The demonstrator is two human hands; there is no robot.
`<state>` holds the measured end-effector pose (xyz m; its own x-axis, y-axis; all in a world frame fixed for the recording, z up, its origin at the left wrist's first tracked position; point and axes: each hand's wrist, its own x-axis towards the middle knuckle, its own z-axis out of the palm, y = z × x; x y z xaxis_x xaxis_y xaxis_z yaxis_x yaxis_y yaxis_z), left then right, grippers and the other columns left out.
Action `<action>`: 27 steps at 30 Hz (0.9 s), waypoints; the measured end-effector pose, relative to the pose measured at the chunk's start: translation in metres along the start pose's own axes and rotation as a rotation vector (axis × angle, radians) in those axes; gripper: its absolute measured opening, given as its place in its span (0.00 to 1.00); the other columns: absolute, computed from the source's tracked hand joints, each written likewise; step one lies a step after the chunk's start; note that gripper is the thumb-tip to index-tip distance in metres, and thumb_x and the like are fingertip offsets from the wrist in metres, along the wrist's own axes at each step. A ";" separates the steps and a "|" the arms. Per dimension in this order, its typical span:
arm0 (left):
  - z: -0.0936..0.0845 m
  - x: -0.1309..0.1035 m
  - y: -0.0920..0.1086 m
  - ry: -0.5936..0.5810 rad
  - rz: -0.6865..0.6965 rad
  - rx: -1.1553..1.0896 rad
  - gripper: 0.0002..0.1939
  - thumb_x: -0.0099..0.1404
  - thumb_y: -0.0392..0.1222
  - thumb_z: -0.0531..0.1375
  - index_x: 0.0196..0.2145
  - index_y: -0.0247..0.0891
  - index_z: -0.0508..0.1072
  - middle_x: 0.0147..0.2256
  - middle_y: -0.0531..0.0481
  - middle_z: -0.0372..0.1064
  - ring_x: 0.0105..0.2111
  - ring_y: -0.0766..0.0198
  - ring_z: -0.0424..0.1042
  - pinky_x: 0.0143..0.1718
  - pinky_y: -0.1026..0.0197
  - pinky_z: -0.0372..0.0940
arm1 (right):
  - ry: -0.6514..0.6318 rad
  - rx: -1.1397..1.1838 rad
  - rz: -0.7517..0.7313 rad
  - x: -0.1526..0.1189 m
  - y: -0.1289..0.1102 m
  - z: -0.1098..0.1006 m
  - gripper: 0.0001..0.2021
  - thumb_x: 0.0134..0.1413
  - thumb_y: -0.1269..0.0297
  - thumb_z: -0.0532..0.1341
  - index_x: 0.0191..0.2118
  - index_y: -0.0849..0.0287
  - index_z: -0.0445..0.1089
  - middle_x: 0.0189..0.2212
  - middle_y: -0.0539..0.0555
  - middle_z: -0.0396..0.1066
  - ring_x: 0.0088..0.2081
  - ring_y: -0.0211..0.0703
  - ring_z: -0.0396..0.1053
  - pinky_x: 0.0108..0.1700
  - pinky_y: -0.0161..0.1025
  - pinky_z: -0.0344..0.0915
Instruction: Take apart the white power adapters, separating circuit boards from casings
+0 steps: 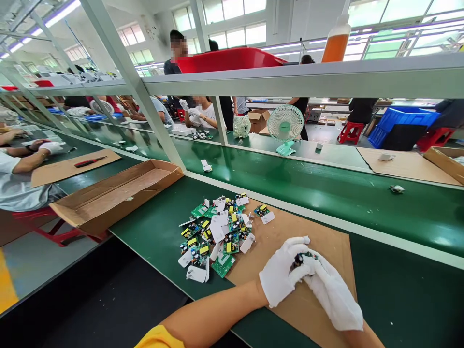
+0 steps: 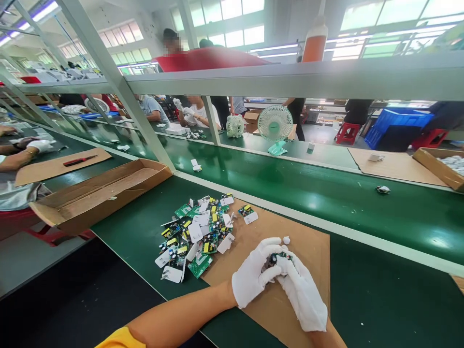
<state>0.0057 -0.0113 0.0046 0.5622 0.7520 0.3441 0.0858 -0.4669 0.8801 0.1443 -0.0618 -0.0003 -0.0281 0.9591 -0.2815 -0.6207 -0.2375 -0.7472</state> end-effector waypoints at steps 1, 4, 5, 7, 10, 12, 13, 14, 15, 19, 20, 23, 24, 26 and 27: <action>-0.002 0.000 0.000 -0.017 0.054 0.138 0.16 0.62 0.42 0.59 0.48 0.40 0.67 0.58 0.42 0.58 0.55 0.54 0.63 0.55 0.50 0.61 | 0.009 0.014 -0.007 0.000 0.000 0.000 0.15 0.55 0.59 0.62 0.50 0.48 0.70 0.48 0.51 0.72 0.53 0.47 0.65 0.53 0.42 0.66; -0.003 0.002 0.000 -0.067 0.140 0.475 0.10 0.63 0.40 0.57 0.43 0.39 0.68 0.58 0.41 0.58 0.55 0.53 0.63 0.54 0.49 0.63 | 0.001 0.029 -0.013 0.002 0.000 -0.001 0.14 0.54 0.60 0.63 0.48 0.47 0.72 0.46 0.50 0.72 0.49 0.45 0.67 0.49 0.40 0.68; -0.002 0.003 -0.001 -0.077 0.175 0.539 0.08 0.64 0.39 0.55 0.41 0.38 0.69 0.56 0.41 0.61 0.54 0.53 0.64 0.53 0.49 0.63 | -0.002 0.028 -0.014 0.002 0.000 -0.003 0.13 0.53 0.59 0.64 0.46 0.47 0.73 0.45 0.50 0.73 0.47 0.45 0.68 0.48 0.40 0.68; 0.001 0.002 -0.004 -0.074 0.237 0.586 0.07 0.65 0.40 0.53 0.39 0.38 0.69 0.52 0.41 0.66 0.52 0.53 0.65 0.52 0.50 0.64 | -0.012 0.020 -0.015 0.003 0.002 -0.006 0.13 0.50 0.56 0.66 0.43 0.49 0.75 0.42 0.51 0.74 0.43 0.45 0.69 0.46 0.41 0.69; 0.006 -0.002 -0.009 -0.011 0.246 0.506 0.08 0.65 0.42 0.55 0.41 0.38 0.68 0.51 0.42 0.67 0.51 0.55 0.67 0.51 0.51 0.65 | -0.015 -0.020 -0.019 0.004 0.003 -0.008 0.13 0.48 0.55 0.66 0.40 0.52 0.76 0.35 0.52 0.75 0.36 0.43 0.69 0.40 0.39 0.69; 0.008 -0.006 -0.013 0.007 0.201 0.401 0.15 0.64 0.44 0.57 0.48 0.40 0.65 0.54 0.42 0.65 0.51 0.55 0.67 0.52 0.52 0.65 | 0.001 -0.056 -0.035 0.003 0.001 -0.008 0.12 0.48 0.58 0.67 0.40 0.53 0.76 0.33 0.52 0.75 0.35 0.41 0.68 0.39 0.37 0.68; 0.009 -0.007 -0.014 0.003 0.171 0.348 0.19 0.64 0.45 0.57 0.51 0.40 0.63 0.55 0.41 0.64 0.52 0.55 0.67 0.52 0.51 0.65 | 0.007 -0.066 -0.038 0.001 0.000 -0.007 0.12 0.47 0.59 0.68 0.39 0.54 0.76 0.33 0.52 0.75 0.35 0.40 0.69 0.39 0.37 0.68; 0.010 -0.008 -0.015 -0.002 0.133 0.293 0.23 0.63 0.46 0.58 0.54 0.41 0.60 0.55 0.40 0.63 0.52 0.55 0.67 0.53 0.51 0.64 | 0.007 -0.066 -0.038 0.000 -0.001 -0.006 0.12 0.46 0.59 0.68 0.39 0.55 0.76 0.34 0.53 0.76 0.36 0.41 0.69 0.39 0.37 0.68; 0.010 -0.009 -0.016 -0.005 0.089 0.237 0.26 0.62 0.47 0.59 0.56 0.41 0.59 0.55 0.40 0.63 0.51 0.55 0.68 0.53 0.51 0.64 | -0.001 -0.056 -0.033 -0.001 -0.003 -0.006 0.13 0.45 0.59 0.69 0.39 0.56 0.76 0.35 0.54 0.76 0.37 0.42 0.70 0.41 0.38 0.68; 0.009 -0.005 -0.012 0.011 -0.083 0.013 0.27 0.57 0.45 0.64 0.53 0.42 0.64 0.49 0.44 0.69 0.43 0.58 0.71 0.49 0.54 0.66 | -0.029 0.004 -0.006 -0.002 -0.006 -0.004 0.13 0.45 0.59 0.69 0.40 0.56 0.77 0.41 0.56 0.77 0.46 0.50 0.71 0.49 0.45 0.66; 0.009 -0.004 -0.009 0.028 -0.115 -0.037 0.26 0.56 0.44 0.65 0.52 0.41 0.66 0.47 0.45 0.71 0.41 0.58 0.71 0.48 0.55 0.66 | -0.029 0.020 -0.005 -0.002 -0.007 -0.003 0.15 0.46 0.57 0.68 0.41 0.55 0.76 0.44 0.56 0.76 0.48 0.52 0.70 0.52 0.47 0.64; 0.006 -0.001 -0.001 0.043 -0.201 -0.183 0.22 0.56 0.45 0.65 0.48 0.40 0.69 0.42 0.47 0.73 0.39 0.59 0.71 0.46 0.57 0.67 | -0.020 0.021 0.004 -0.004 -0.009 0.003 0.17 0.48 0.54 0.66 0.44 0.54 0.76 0.47 0.57 0.75 0.50 0.53 0.69 0.56 0.51 0.61; 0.006 0.000 0.002 0.031 -0.215 -0.232 0.21 0.56 0.46 0.65 0.47 0.39 0.69 0.41 0.47 0.72 0.39 0.60 0.71 0.45 0.57 0.67 | -0.006 0.007 0.002 -0.004 -0.010 0.004 0.16 0.48 0.55 0.67 0.43 0.53 0.76 0.45 0.56 0.75 0.50 0.53 0.69 0.55 0.51 0.62; 0.004 0.001 0.005 -0.010 -0.238 -0.332 0.23 0.55 0.45 0.65 0.48 0.38 0.68 0.40 0.46 0.72 0.37 0.61 0.70 0.42 0.58 0.67 | 0.038 -0.033 -0.005 -0.004 -0.010 0.007 0.14 0.47 0.57 0.68 0.41 0.53 0.76 0.43 0.55 0.76 0.48 0.53 0.70 0.54 0.51 0.64; 0.003 0.002 0.006 -0.035 -0.258 -0.387 0.25 0.54 0.46 0.65 0.49 0.38 0.67 0.40 0.46 0.71 0.36 0.62 0.70 0.39 0.59 0.68 | 0.049 -0.045 -0.007 -0.004 -0.008 0.007 0.14 0.47 0.57 0.68 0.41 0.53 0.76 0.42 0.55 0.76 0.47 0.53 0.71 0.53 0.52 0.64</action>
<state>0.0098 -0.0140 0.0099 0.5904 0.8018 0.0925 -0.0828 -0.0539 0.9951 0.1443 -0.0624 0.0113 0.0146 0.9524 -0.3046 -0.5851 -0.2389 -0.7750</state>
